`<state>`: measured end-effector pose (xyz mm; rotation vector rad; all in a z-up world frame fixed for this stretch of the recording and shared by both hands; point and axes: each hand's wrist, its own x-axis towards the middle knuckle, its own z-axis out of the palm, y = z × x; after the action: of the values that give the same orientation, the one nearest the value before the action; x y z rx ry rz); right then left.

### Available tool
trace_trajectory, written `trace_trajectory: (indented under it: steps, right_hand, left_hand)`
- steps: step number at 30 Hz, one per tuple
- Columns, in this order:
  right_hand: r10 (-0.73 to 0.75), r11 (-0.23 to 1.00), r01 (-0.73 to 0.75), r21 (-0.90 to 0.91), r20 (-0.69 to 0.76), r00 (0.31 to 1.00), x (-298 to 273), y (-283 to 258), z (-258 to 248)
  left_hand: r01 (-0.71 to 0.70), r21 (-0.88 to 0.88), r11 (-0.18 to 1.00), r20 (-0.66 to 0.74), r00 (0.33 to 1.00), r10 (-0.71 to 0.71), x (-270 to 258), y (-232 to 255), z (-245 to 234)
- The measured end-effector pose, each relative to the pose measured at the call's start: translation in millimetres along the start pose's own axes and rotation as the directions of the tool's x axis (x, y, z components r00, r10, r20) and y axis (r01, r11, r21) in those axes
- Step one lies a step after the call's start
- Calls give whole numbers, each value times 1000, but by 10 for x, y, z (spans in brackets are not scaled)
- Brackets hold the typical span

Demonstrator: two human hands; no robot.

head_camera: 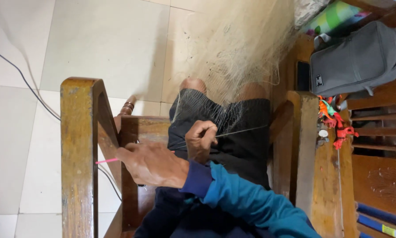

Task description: Repairing a fishing net by tying knots and trimming excess thread with scissors.

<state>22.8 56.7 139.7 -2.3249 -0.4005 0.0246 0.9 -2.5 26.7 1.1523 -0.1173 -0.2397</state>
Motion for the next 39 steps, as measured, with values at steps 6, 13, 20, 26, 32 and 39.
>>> trace_trajectory:
  steps: [6,13,20,26,32,39]
  right_hand:
    - [-232,941,240,-238,59,971,-153,-45,-645]
    - [-98,904,-155,-398,-547,831,-749,934,-1487]
    - [-109,912,222,345,-317,942,-680,-125,-1025]
    - [-295,952,305,26,-178,939,-451,-233,-556]
    - [-431,902,407,-146,-235,871,-341,-83,-1055]
    - [-148,827,-231,-513,-594,791,-1086,1528,-1285]
  left_hand:
    - [81,5,997,11,997,-81,13,186,63]
    - [122,-88,989,74,991,-116,103,258,23]
    - [179,-95,979,33,984,-177,60,137,83]
    - [84,-216,973,-5,996,-87,59,-74,51]
    - [536,-113,837,345,811,-473,242,-17,-168]
    - [331,-429,841,146,944,-297,159,-78,5]
